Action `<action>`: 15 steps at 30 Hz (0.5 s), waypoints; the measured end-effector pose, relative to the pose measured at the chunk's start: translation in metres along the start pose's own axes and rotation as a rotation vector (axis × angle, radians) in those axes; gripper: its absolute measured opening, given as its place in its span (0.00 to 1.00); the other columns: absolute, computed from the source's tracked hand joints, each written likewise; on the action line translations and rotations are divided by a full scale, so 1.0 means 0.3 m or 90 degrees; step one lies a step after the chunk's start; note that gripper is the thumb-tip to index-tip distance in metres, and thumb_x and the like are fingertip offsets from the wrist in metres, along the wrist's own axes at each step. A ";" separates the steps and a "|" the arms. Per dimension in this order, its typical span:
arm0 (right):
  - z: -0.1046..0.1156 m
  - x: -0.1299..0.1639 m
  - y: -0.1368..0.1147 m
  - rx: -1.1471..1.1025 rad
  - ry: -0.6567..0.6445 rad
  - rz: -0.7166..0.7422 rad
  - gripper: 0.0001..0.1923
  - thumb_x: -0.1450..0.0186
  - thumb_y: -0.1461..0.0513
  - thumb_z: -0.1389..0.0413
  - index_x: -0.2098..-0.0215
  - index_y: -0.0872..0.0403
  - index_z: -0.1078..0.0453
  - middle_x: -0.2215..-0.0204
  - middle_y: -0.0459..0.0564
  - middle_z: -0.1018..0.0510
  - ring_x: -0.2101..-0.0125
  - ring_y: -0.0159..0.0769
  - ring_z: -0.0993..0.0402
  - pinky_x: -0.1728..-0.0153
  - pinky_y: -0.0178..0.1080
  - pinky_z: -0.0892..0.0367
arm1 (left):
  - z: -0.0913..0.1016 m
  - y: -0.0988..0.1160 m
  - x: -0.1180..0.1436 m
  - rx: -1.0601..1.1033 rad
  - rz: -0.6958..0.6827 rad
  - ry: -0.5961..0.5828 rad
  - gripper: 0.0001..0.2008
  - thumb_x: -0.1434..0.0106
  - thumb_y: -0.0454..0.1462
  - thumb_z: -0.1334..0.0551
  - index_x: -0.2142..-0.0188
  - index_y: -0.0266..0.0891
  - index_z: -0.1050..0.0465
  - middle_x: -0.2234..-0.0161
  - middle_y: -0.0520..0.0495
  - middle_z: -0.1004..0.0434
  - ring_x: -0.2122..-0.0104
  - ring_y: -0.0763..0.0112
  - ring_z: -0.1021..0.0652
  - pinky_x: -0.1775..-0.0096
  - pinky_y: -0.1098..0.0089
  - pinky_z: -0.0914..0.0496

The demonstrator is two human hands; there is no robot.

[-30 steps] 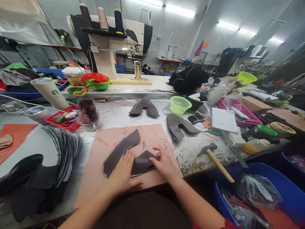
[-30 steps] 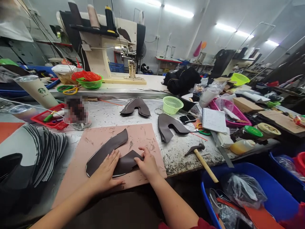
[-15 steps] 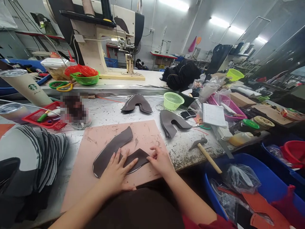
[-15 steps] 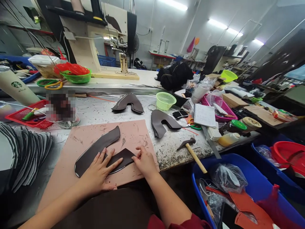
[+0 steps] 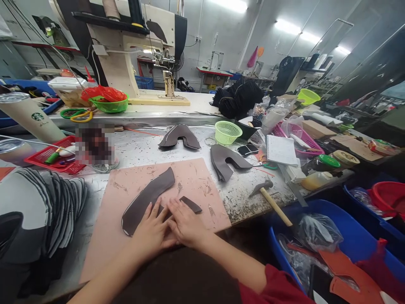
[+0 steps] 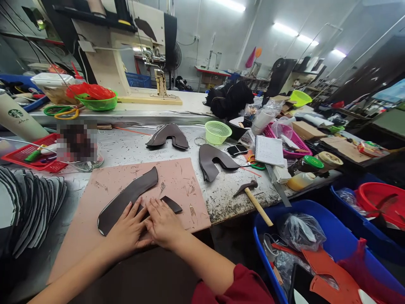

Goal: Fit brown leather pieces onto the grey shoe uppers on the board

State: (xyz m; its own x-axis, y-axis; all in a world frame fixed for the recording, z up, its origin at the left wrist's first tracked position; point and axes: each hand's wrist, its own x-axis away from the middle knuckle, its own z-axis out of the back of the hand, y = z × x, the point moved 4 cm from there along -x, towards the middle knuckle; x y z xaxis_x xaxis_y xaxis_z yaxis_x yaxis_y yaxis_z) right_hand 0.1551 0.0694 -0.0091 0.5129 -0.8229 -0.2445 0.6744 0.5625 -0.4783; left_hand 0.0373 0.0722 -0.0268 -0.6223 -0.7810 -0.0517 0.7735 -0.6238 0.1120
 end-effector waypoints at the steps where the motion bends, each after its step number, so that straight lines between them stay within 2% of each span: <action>1: -0.012 -0.001 0.006 0.006 -0.016 -0.028 0.25 0.36 0.58 0.59 0.43 0.62 0.48 0.44 0.57 0.42 0.43 0.38 0.51 0.45 0.44 0.50 | 0.001 -0.003 0.005 0.000 -0.008 0.003 0.35 0.48 0.59 0.51 0.45 0.45 0.43 0.43 0.43 0.45 0.42 0.48 0.51 0.45 0.49 0.53; 5: -0.015 0.013 0.055 0.053 -0.064 -0.123 0.30 0.36 0.53 0.59 0.41 0.61 0.52 0.41 0.58 0.48 0.41 0.43 0.56 0.44 0.48 0.54 | -0.004 -0.005 0.026 0.025 -0.077 -0.057 0.33 0.47 0.58 0.49 0.44 0.49 0.46 0.41 0.44 0.50 0.42 0.50 0.49 0.46 0.48 0.52; 9: -0.003 0.034 0.082 0.082 -0.115 -0.135 0.36 0.40 0.47 0.56 0.40 0.58 0.55 0.40 0.58 0.55 0.41 0.48 0.61 0.44 0.51 0.57 | 0.006 -0.004 0.048 0.057 -0.075 -0.122 0.37 0.52 0.53 0.40 0.44 0.56 0.51 0.40 0.47 0.54 0.42 0.50 0.52 0.45 0.46 0.55; 11: 0.014 0.043 0.079 0.076 -0.144 -0.131 0.37 0.41 0.46 0.56 0.39 0.55 0.55 0.39 0.58 0.57 0.41 0.50 0.62 0.45 0.52 0.58 | 0.032 -0.012 0.064 0.090 -0.060 -0.153 0.35 0.51 0.49 0.38 0.45 0.59 0.50 0.40 0.49 0.55 0.41 0.51 0.54 0.46 0.44 0.56; 13: 0.048 0.041 0.064 0.063 -0.181 -0.112 0.37 0.43 0.44 0.54 0.40 0.50 0.52 0.40 0.57 0.55 0.41 0.53 0.60 0.46 0.56 0.59 | 0.074 -0.033 0.081 0.158 -0.055 -0.186 0.29 0.48 0.47 0.40 0.47 0.60 0.46 0.40 0.51 0.54 0.41 0.53 0.53 0.46 0.44 0.57; 15: 0.093 0.020 0.041 0.055 -0.229 -0.078 0.35 0.44 0.42 0.54 0.43 0.48 0.45 0.42 0.58 0.46 0.44 0.55 0.51 0.47 0.59 0.59 | 0.121 -0.069 0.089 0.264 -0.038 -0.214 0.20 0.45 0.46 0.43 0.51 0.57 0.37 0.43 0.52 0.45 0.42 0.56 0.48 0.45 0.47 0.54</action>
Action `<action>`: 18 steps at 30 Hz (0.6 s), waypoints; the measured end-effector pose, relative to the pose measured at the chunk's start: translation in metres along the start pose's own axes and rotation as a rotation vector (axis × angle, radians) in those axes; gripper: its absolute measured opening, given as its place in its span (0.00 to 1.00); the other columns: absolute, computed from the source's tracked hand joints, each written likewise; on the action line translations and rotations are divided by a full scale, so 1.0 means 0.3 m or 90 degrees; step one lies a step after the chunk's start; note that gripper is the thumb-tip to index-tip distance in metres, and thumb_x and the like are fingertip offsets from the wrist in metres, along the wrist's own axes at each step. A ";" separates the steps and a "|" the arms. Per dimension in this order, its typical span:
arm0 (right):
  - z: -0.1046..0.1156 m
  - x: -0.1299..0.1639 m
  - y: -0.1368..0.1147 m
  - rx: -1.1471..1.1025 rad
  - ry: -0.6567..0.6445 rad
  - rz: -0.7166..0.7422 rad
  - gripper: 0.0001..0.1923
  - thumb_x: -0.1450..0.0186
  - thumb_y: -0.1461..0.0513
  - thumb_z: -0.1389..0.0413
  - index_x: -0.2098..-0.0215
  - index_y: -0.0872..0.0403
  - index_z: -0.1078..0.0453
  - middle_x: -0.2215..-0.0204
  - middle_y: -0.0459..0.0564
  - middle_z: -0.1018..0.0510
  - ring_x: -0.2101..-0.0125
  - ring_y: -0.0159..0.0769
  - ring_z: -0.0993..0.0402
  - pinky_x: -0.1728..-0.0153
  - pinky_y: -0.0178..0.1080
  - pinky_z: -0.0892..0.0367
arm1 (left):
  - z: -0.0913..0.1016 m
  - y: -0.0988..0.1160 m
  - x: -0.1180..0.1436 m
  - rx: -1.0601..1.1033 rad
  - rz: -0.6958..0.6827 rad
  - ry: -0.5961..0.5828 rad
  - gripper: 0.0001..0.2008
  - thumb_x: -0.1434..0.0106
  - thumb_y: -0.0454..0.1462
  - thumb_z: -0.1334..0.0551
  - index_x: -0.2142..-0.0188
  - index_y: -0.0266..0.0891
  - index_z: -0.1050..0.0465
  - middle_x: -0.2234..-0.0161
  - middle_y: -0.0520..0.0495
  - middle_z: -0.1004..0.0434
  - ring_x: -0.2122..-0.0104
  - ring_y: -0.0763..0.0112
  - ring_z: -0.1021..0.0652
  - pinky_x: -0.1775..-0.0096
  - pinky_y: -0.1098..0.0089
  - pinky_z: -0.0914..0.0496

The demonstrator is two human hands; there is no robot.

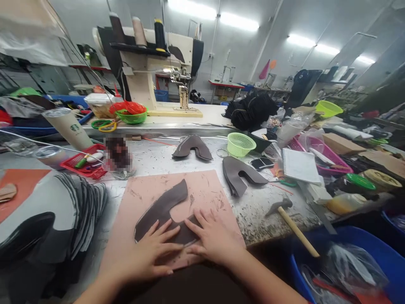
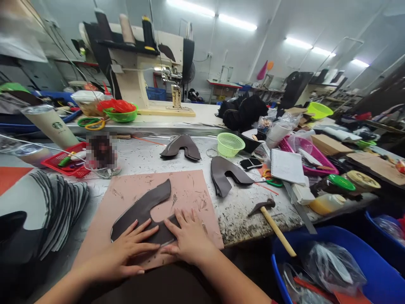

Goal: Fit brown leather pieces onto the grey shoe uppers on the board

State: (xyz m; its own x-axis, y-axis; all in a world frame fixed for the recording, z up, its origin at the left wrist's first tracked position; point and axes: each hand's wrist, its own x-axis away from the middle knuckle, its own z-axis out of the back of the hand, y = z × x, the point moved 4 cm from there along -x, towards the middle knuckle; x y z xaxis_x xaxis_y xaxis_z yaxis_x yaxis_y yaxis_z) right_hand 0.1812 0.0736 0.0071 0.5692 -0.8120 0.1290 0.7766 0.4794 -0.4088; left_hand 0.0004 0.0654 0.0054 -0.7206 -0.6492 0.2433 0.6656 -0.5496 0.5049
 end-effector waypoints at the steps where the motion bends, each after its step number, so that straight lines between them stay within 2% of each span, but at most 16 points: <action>1: 0.028 -0.012 -0.013 0.008 -0.020 0.020 0.33 0.44 0.42 0.54 0.46 0.49 0.40 0.46 0.59 0.39 0.47 0.55 0.44 0.48 0.60 0.59 | 0.027 -0.014 0.006 0.055 0.021 0.008 0.15 0.43 0.45 0.45 0.55 0.54 0.33 0.47 0.51 0.36 0.44 0.59 0.43 0.45 0.51 0.50; 2: 0.055 -0.034 -0.026 0.019 -0.023 0.036 0.30 0.43 0.44 0.54 0.49 0.51 0.36 0.50 0.60 0.33 0.50 0.53 0.39 0.48 0.60 0.58 | 0.053 -0.034 0.005 0.097 0.062 0.040 0.13 0.41 0.45 0.47 0.59 0.50 0.29 0.53 0.51 0.29 0.47 0.61 0.36 0.47 0.55 0.44; 4: 0.099 -0.110 -0.055 0.041 0.029 0.072 0.22 0.38 0.50 0.55 0.54 0.53 0.33 0.56 0.58 0.28 0.54 0.46 0.34 0.47 0.56 0.56 | 0.092 -0.081 -0.008 0.105 0.170 0.166 0.15 0.39 0.42 0.52 0.63 0.43 0.28 0.62 0.49 0.24 0.56 0.65 0.28 0.52 0.62 0.36; 6: 0.109 -0.215 -0.087 0.044 0.111 0.133 0.18 0.36 0.58 0.57 0.52 0.54 0.35 0.53 0.56 0.30 0.51 0.40 0.36 0.46 0.49 0.53 | 0.095 -0.116 -0.028 0.003 0.254 0.300 0.15 0.40 0.40 0.52 0.60 0.40 0.30 0.60 0.46 0.26 0.57 0.64 0.27 0.54 0.63 0.34; 8: 0.072 -0.321 -0.108 0.037 0.133 0.207 0.19 0.36 0.63 0.58 0.48 0.54 0.39 0.47 0.53 0.35 0.47 0.36 0.42 0.46 0.44 0.51 | 0.061 -0.134 -0.047 -0.135 0.292 0.358 0.18 0.41 0.40 0.49 0.53 0.38 0.33 0.51 0.42 0.32 0.50 0.60 0.33 0.51 0.60 0.37; 10: 0.013 -0.402 -0.102 0.040 0.091 0.240 0.21 0.36 0.62 0.58 0.45 0.55 0.43 0.44 0.53 0.40 0.44 0.37 0.47 0.45 0.43 0.51 | 0.015 -0.150 -0.049 -0.224 0.319 0.351 0.24 0.42 0.45 0.48 0.48 0.36 0.38 0.46 0.40 0.40 0.45 0.55 0.40 0.48 0.56 0.41; 12: -0.032 -0.437 -0.076 0.044 0.054 0.237 0.24 0.36 0.58 0.58 0.43 0.54 0.47 0.43 0.52 0.44 0.43 0.39 0.52 0.44 0.46 0.55 | -0.017 -0.163 -0.028 -0.256 0.340 0.319 0.32 0.44 0.51 0.48 0.45 0.34 0.44 0.43 0.38 0.46 0.44 0.52 0.45 0.46 0.52 0.45; 15: -0.048 -0.417 -0.030 0.040 0.033 0.222 0.29 0.37 0.50 0.59 0.41 0.53 0.52 0.41 0.52 0.49 0.41 0.42 0.57 0.43 0.49 0.60 | -0.022 -0.164 0.031 -0.248 0.367 0.269 0.42 0.51 0.58 0.46 0.43 0.36 0.49 0.41 0.36 0.53 0.43 0.48 0.49 0.46 0.49 0.47; 18: -0.023 -0.372 -0.009 0.023 0.003 0.212 0.37 0.41 0.44 0.56 0.40 0.53 0.54 0.40 0.55 0.52 0.41 0.44 0.59 0.43 0.49 0.63 | -0.015 -0.153 0.109 -0.218 0.407 0.205 0.47 0.57 0.59 0.41 0.43 0.38 0.50 0.41 0.35 0.55 0.43 0.47 0.50 0.46 0.49 0.46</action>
State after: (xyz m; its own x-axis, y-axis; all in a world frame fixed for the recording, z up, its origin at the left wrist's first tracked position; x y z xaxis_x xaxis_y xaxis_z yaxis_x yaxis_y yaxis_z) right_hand 0.1139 0.1606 -0.0124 0.7925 -0.6098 -0.0108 0.5568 0.7305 -0.3953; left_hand -0.0530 0.0670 -0.0135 -0.1222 -0.9849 0.1225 0.9918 -0.1165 0.0526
